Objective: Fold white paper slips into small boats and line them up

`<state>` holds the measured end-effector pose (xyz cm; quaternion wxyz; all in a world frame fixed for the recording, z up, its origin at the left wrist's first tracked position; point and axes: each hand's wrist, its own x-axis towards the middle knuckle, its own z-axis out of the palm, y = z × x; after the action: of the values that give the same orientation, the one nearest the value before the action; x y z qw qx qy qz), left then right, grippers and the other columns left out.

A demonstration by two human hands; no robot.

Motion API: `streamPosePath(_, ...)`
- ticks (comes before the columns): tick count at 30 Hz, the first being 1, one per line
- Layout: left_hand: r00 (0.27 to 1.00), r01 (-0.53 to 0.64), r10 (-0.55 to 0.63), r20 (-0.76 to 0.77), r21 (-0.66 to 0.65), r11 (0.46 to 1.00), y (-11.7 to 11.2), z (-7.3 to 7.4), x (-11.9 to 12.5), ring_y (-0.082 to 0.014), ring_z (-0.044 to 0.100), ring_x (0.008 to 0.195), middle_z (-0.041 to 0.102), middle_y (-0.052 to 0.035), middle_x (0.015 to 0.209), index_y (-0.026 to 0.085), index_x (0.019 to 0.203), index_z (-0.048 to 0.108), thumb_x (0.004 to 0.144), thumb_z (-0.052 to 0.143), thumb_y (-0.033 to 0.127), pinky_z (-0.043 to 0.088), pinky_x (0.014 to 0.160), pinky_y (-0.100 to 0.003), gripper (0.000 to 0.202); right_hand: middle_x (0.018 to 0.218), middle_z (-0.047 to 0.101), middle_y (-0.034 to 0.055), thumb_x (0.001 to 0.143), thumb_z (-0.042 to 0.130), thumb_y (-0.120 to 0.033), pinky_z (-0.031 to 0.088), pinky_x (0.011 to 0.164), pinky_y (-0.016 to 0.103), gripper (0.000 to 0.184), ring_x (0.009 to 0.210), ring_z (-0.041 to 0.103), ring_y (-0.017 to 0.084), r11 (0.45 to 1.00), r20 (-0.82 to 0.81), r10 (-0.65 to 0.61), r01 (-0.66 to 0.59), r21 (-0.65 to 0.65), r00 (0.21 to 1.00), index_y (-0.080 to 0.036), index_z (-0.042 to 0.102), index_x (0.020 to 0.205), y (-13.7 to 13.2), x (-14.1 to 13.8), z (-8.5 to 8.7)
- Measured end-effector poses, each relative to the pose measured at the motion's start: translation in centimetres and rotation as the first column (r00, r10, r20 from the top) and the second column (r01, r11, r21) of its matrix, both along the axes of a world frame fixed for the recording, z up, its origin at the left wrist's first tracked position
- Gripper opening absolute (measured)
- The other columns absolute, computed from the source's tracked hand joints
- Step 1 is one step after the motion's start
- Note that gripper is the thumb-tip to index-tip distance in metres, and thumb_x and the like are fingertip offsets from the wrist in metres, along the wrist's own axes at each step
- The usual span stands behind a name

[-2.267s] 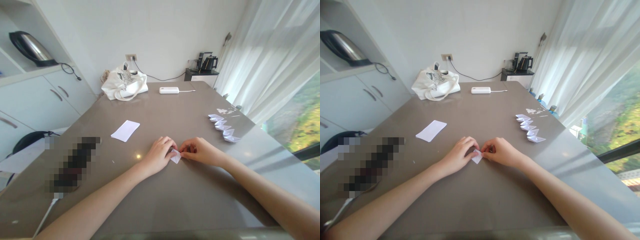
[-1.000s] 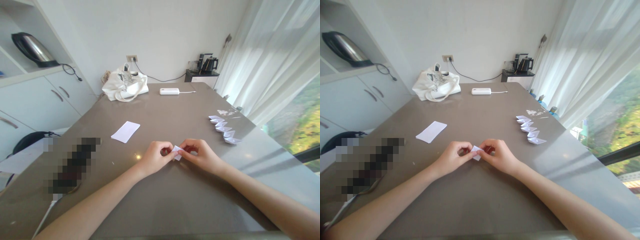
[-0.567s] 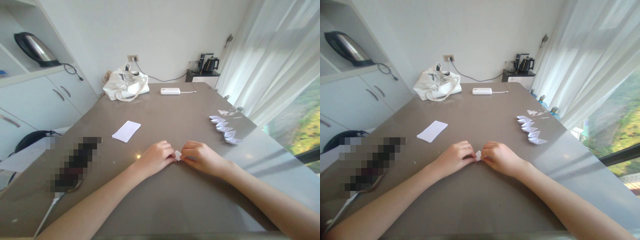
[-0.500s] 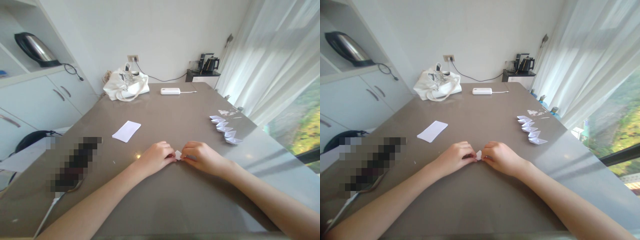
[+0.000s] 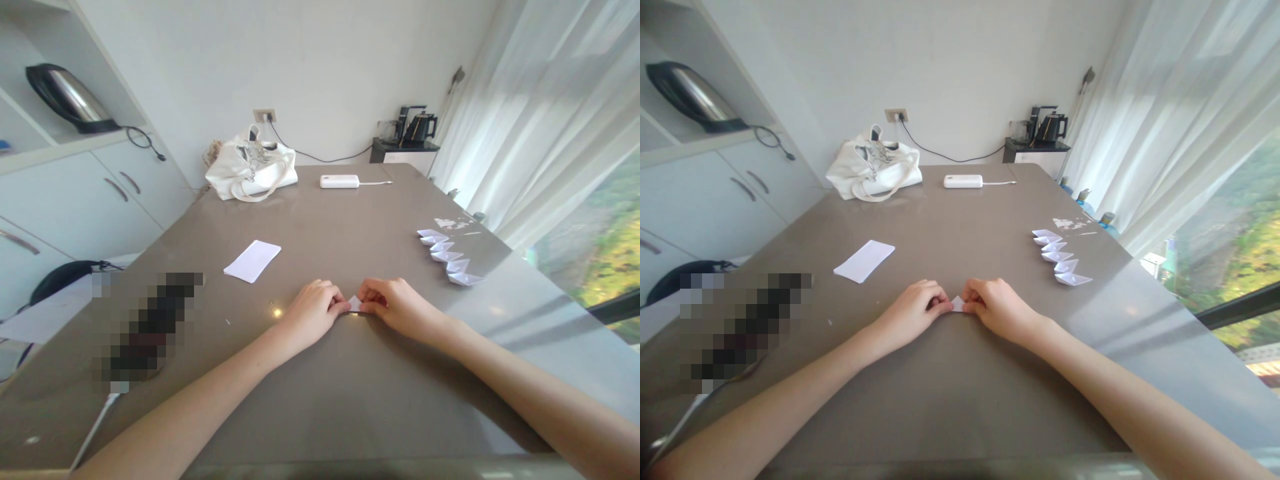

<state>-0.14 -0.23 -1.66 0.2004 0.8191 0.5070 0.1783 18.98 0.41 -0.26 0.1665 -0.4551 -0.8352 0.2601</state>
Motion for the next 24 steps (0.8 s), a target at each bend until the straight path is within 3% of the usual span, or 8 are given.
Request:
streamPosePath(10, 0.990, -0.126, 0.126, -0.067, -0.007, 0.992, 0.3, 0.2, -0.2, -0.0190, 0.056, 0.072, 0.063, -0.0040, 0.072, 0.018, 0.067, 0.068, 0.079, 0.060, 0.043, 0.035, 0.064, -0.028, 0.028, 0.070, 0.071, 0.0022, 0.075, 0.059, -0.021, 0.040, 0.058, 0.022, 0.011, 0.063, 0.061, 0.014, 0.993, -0.016, -0.103, 0.102, -0.061, 0.995, -0.017, 0.069, 0.072, 0.3, -0.1, -0.2)
streamPosePath(16, 0.993, -0.117, 0.117, -0.007, 0.002, 0.993, 0.5, 0.0, -0.4, -0.0163, 0.054, 0.066, 0.061, -0.0021, 0.070, 0.017, 0.067, 0.065, 0.077, 0.063, 0.035, 0.035, 0.060, -0.026, 0.021, 0.066, 0.069, -0.0006, 0.073, 0.063, -0.026, 0.038, 0.056, 0.021, 0.007, 0.060, 0.059, 0.013, 0.986, -0.001, -0.137, 0.136, -0.096, 0.991, -0.019, 0.062, 0.075, 0.8, -0.1, -0.3)
streamPosePath(20, 0.989, 0.036, -0.043, 0.144, 0.048, 0.998, 0.6, 0.2, -0.1, -0.0137, 0.056, 0.070, 0.064, -0.0008, 0.079, 0.018, 0.083, 0.065, 0.077, 0.064, 0.021, 0.041, 0.066, -0.024, 0.006, 0.062, 0.067, -0.0009, 0.072, 0.063, -0.029, 0.036, 0.053, 0.021, 0.009, 0.056, 0.057, 0.013, 0.981, 0.046, -0.140, 0.145, -0.126, 0.989, -0.019, 0.063, 0.074, 0.9, -0.1, 0.1)
streamPosePath(24, 0.953, 0.259, -0.274, 0.128, 0.127, 0.958, 1.1, 0.1, -0.2, -0.0153, 0.059, 0.084, 0.068, -0.0037, 0.086, 0.018, 0.086, 0.070, 0.085, 0.057, 0.020, 0.043, 0.079, -0.026, 0.013, 0.060, 0.066, -0.0002, 0.073, 0.063, -0.031, 0.035, 0.051, 0.021, 0.012, 0.055, 0.056, 0.013, 0.976, 0.071, -0.152, 0.161, -0.147, 0.986, -0.019, 0.065, 0.075, 0.8, 0.0, 0.1)
